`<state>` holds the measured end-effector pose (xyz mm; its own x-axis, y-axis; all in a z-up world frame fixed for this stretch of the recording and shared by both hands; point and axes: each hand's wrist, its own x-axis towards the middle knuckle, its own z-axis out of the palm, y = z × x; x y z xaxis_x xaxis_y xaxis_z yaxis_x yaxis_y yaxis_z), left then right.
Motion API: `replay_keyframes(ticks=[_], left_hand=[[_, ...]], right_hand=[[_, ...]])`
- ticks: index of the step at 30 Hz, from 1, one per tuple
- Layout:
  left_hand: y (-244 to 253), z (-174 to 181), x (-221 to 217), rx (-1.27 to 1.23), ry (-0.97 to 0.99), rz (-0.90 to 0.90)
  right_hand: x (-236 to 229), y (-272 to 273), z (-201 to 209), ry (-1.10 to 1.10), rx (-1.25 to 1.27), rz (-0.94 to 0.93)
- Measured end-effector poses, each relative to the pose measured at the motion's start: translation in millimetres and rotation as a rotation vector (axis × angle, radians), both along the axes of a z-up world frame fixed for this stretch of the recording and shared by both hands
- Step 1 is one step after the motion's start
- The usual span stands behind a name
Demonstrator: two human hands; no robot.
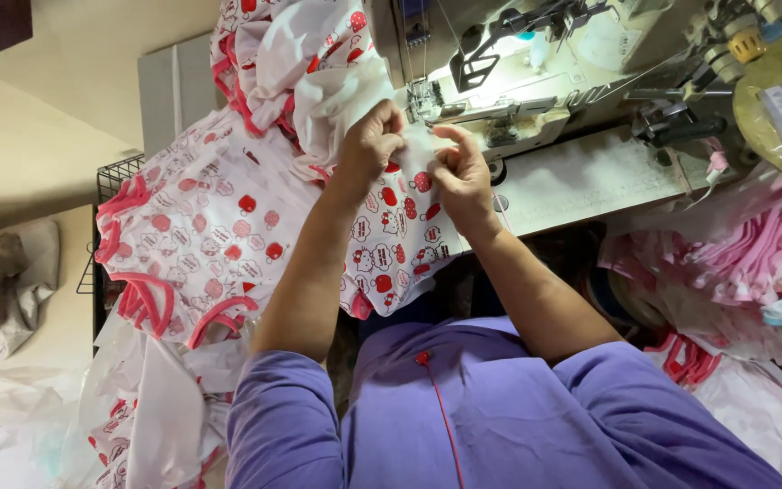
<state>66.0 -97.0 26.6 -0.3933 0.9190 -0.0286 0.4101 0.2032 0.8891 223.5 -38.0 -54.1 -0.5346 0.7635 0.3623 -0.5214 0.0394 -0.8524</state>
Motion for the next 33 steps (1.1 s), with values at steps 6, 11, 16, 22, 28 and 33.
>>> replay_keyframes(ticks=[6, 11, 16, 22, 28, 33], left_hand=[[-15, 28, 24, 0.225, -0.131, 0.041], [-8, 8, 12, 0.243, -0.045, 0.016], [3, -2, 10, 0.31, 0.265, -0.021], [-4, 4, 29, 0.405, 1.042, 0.029], [-22, -24, 87, 0.201, 1.116, 0.179], [-1, -40, 80, 0.018, 0.99, 0.172]], right_hand=[[-4, 1, -20, -0.059, -0.007, -0.248], [1, -6, -2, -0.138, 0.065, -0.297], [8, -9, 7, -0.202, -0.032, -0.148], [0, 6, -58, -0.374, 0.106, -0.142], [12, 0, -94, -0.335, -0.024, -0.068], [6, -5, -48, -0.258, -0.064, -0.107]])
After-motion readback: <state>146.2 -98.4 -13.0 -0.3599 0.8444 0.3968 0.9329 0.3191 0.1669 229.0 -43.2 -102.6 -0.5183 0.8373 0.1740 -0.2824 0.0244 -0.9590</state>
